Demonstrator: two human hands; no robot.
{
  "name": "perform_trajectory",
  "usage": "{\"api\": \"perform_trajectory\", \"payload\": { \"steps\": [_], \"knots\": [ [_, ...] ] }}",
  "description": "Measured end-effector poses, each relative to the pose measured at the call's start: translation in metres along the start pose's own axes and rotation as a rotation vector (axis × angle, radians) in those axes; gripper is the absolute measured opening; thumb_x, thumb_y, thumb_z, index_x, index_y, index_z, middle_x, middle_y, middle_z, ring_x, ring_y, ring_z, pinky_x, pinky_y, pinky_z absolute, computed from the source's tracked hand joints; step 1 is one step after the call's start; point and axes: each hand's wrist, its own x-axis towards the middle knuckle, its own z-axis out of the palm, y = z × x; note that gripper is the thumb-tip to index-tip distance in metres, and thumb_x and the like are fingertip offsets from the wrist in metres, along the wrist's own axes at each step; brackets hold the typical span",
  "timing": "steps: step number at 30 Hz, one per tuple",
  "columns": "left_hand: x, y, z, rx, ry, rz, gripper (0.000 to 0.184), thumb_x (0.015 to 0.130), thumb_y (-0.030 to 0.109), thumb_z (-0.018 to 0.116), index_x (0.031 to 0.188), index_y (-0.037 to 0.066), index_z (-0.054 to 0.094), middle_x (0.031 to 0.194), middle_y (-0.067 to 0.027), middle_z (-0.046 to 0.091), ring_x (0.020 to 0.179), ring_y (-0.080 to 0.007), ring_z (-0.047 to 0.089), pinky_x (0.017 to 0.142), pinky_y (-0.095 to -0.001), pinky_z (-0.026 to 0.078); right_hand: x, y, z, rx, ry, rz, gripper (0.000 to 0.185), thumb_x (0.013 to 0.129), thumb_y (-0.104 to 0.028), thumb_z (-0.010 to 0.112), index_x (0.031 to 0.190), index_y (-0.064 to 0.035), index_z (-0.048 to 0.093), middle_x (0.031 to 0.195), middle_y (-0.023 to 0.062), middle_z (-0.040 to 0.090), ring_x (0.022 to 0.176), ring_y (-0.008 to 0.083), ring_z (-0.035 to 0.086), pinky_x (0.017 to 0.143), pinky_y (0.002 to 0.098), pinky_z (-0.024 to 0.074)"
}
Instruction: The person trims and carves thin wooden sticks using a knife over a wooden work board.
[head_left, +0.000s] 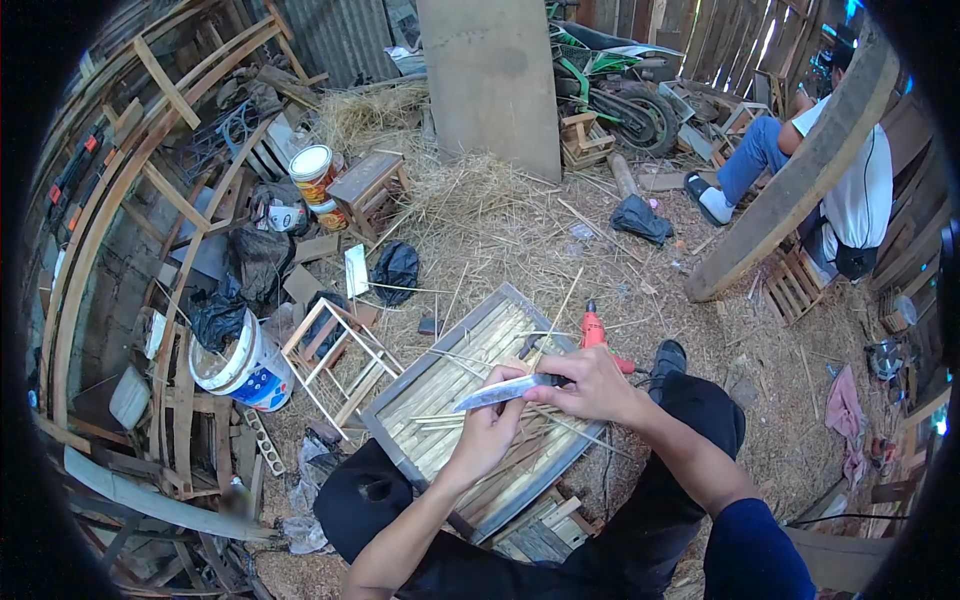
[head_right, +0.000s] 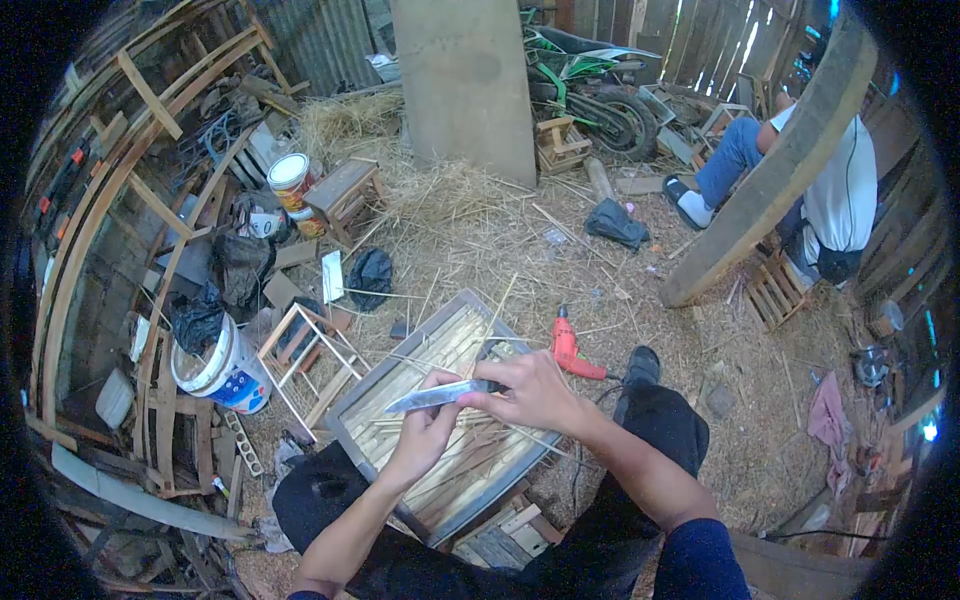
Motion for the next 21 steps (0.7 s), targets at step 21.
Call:
{"api": "perform_trajectory", "payload": {
  "steps": [21],
  "knots": [
    [-0.015,0.011,-0.017,-0.254,0.151,-0.159,0.022,0.103,0.026,0.051,0.114,0.007,0.055,0.073,0.0037,0.045,0.055,-0.0021,0.035,0.047,-0.0198,0.028,-0.002,0.021,-0.011,-0.053,0.341,0.271,0.035,0.091,-0.043,0.065,0.087,-0.0083,0.066,0.064,0.0143,0.063,0.056,0.0321,0.063,0.052,0.0401,0.0460]
  ]
}}
